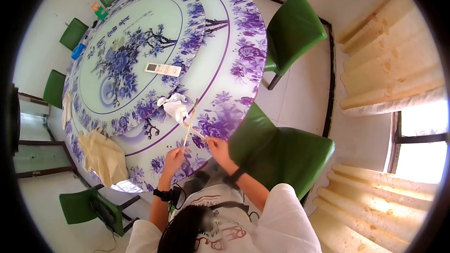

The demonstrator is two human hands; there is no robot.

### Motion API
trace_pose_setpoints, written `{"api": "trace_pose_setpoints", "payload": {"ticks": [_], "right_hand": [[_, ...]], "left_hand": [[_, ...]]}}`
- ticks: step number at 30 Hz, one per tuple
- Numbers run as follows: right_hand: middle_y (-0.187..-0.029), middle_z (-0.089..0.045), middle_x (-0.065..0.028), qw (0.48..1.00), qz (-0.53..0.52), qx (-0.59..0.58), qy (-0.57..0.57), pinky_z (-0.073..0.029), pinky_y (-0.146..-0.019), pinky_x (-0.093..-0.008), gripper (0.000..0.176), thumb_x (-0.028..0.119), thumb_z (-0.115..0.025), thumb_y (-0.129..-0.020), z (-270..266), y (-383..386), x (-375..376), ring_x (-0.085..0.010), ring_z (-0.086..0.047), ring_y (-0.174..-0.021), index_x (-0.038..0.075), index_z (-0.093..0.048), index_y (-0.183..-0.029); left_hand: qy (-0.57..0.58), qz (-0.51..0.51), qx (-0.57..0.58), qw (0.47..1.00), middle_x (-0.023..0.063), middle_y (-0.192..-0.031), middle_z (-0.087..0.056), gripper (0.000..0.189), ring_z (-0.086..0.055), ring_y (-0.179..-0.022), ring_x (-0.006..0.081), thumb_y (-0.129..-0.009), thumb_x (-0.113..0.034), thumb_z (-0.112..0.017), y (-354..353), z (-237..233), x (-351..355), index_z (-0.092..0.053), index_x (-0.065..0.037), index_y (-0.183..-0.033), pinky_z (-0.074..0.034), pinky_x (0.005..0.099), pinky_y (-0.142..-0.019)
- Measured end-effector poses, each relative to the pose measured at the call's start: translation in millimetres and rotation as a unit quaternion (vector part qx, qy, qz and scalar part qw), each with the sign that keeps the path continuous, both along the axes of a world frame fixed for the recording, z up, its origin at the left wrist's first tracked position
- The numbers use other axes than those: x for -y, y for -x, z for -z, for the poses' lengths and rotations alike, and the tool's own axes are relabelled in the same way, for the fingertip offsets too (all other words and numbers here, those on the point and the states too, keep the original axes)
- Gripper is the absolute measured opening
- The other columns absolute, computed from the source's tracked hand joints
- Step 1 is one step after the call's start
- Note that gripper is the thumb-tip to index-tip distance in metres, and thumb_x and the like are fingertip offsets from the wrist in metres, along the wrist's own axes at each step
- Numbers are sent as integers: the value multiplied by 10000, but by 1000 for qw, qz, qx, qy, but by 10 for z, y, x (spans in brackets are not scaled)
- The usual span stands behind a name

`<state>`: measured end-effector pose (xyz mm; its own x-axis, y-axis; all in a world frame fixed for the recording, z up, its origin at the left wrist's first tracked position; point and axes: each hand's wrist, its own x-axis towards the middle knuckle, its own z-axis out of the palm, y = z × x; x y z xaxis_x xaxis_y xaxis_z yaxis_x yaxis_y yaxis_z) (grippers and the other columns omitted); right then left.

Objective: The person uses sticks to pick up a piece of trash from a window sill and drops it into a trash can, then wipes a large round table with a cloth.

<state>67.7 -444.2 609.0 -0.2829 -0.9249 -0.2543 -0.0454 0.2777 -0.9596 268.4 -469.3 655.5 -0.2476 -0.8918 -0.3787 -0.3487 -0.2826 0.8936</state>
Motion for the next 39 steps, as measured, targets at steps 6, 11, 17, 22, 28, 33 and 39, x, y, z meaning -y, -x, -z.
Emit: {"api": "trace_pose_setpoints", "payload": {"ticks": [6,11,17,22,28,33,39], "right_hand": [[-551,-435,63,1000,11,-2,-8,-307,-460,-216,229,157,-524,-900,46,-107,-78,-26,-363,-514,-2,-688,-913],[-541,-414,49,1000,20,-17,11,-298,-453,-226,226,143,-517,-901,-22,-74,-117,-32,-346,-503,-5,-687,-886],[-521,-368,22,999,28,-31,7,-280,-447,-246,205,141,-544,-893,-354,-13,-172,-43,-314,-505,-18,-669,-858],[-506,-335,-5,993,57,-102,34,-273,-441,-260,236,171,-581,-890,-443,22,-224,-54,-297,-507,-44,-627,-804],[-504,-332,-43,979,91,-170,61,-270,-423,-272,220,153,-599,-881,-479,81,-353,-63,-286,-486,-45,-605,-784],[-498,-383,-96,960,90,-246,99,-307,-417,-285,190,131,-615,-866,-447,148,-442,-93,-319,-450,-47,-606,-802],[-512,-459,-140,905,87,-377,175,-334,-403,-304,162,132,-620,-869,-540,323,-505,-215,-411,-391,-21,-626,-814]], "left_hand": [[23,-30,2,999,-42,-523,-412,233,-387,-474,35,-933,-130,-468,-191,-40,-145,-657,0,-975,-301,216,-445],[52,-86,53,993,-46,-500,-395,228,-354,-460,39,-931,-133,-471,-400,-67,-178,-668,-20,-955,-267,237,-430],[136,-55,173,974,103,-506,-470,209,-453,-441,193,-908,-157,-490,-568,28,186,-672,-55,-912,-324,344,-453],[154,27,235,959,155,-589,-551,215,-532,-548,333,-895,-184,-496,-570,40,405,-677,-73,-861,-396,412,-531],[132,80,222,963,163,-626,-582,215,-563,-574,329,-880,-195,-506,-610,101,247,-688,-82,-862,-433,401,-563],[83,90,213,969,155,-620,-586,224,-568,-563,312,-876,-178,-492,-621,10,96,-694,-81,-879,-434,392,-555],[79,75,189,976,151,-612,-584,222,-575,-565,292,-877,-176,-498,-662,24,68,-695,-73,-874,-432,376,-549]]}}
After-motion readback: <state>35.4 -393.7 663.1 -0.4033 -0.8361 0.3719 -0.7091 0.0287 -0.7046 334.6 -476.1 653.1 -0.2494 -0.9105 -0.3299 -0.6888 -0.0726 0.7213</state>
